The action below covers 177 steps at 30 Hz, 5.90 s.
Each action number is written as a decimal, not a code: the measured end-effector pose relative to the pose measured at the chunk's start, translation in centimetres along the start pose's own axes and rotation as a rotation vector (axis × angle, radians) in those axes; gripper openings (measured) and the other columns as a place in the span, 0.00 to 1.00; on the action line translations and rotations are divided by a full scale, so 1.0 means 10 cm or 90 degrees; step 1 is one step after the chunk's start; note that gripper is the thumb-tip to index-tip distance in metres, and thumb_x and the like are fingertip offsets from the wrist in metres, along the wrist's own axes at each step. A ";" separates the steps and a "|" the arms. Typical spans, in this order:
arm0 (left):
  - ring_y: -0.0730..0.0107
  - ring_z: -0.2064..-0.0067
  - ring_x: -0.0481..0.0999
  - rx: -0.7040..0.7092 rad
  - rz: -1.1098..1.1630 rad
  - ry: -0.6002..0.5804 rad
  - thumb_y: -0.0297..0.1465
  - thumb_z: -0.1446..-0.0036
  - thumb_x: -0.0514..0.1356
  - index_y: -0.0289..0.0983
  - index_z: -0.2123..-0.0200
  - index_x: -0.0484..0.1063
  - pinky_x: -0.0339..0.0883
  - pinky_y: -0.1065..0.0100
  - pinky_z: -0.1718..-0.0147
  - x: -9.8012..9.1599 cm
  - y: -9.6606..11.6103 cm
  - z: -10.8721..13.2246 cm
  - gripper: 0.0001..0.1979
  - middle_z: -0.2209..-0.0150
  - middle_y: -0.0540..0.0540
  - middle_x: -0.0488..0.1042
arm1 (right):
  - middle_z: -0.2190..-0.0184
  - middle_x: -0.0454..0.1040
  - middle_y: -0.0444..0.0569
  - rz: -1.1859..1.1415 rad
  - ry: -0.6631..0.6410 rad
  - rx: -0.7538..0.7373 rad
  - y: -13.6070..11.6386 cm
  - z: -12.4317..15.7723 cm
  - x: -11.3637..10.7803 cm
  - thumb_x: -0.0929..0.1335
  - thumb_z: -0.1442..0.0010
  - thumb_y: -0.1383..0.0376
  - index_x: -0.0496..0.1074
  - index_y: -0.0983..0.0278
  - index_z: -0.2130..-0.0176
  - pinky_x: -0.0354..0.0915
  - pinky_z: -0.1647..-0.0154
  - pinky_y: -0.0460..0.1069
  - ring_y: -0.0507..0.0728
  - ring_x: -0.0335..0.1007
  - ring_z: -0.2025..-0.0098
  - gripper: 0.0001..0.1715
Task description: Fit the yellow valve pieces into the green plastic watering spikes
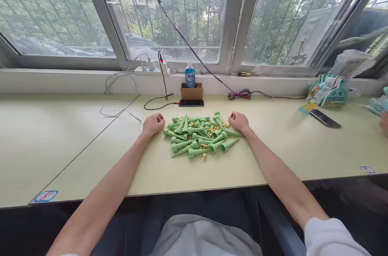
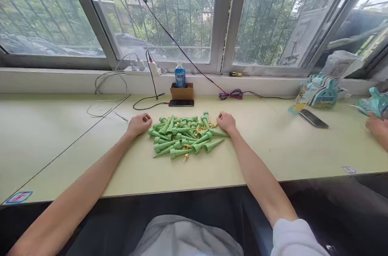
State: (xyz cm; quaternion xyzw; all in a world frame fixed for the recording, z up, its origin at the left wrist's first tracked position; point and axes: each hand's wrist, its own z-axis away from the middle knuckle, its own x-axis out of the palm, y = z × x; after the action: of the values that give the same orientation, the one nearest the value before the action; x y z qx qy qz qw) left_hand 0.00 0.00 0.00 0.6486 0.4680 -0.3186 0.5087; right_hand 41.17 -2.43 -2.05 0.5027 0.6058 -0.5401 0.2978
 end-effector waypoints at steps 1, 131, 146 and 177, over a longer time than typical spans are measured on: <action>0.60 0.64 0.77 0.000 0.000 -0.001 0.34 0.49 0.56 0.40 0.65 0.74 0.66 0.67 0.67 -0.01 0.00 0.00 0.10 0.67 0.46 0.80 | 0.62 0.80 0.50 0.000 0.000 0.000 0.00 0.00 0.00 0.65 0.41 0.62 0.75 0.61 0.61 0.63 0.62 0.48 0.59 0.74 0.59 0.11; 0.58 0.54 0.69 0.496 0.185 0.070 0.33 0.39 0.60 0.40 0.51 0.74 0.68 0.59 0.54 -0.10 0.94 0.80 0.13 0.57 0.45 0.78 | 0.69 0.72 0.49 -0.322 0.159 -0.528 -0.90 0.65 -0.26 0.68 0.36 0.67 0.75 0.62 0.65 0.64 0.59 0.51 0.57 0.67 0.63 0.05; 0.73 0.74 0.65 0.346 0.247 0.216 0.34 0.43 0.62 0.36 0.59 0.72 0.64 0.69 0.70 -0.18 0.98 0.82 0.10 0.69 0.49 0.73 | 0.77 0.71 0.43 -0.295 -0.006 -0.606 -1.10 0.95 -0.36 0.68 0.41 0.68 0.69 0.63 0.73 0.58 0.57 0.51 0.52 0.65 0.72 0.09; 0.73 0.74 0.64 0.382 0.245 0.174 0.35 0.41 0.60 0.37 0.59 0.71 0.62 0.69 0.72 -0.13 1.02 0.89 0.10 0.72 0.50 0.69 | 0.73 0.71 0.44 -0.165 -0.188 -0.645 -1.09 1.02 -0.47 0.71 0.47 0.73 0.72 0.63 0.72 0.54 0.56 0.51 0.54 0.64 0.66 0.05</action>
State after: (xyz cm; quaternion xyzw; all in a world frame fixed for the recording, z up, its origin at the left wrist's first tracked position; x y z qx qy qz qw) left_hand 9.58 -9.34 2.39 0.8812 0.2874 -0.2503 0.2797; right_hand 30.67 -12.49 3.64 0.1365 0.7989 -0.2778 0.5157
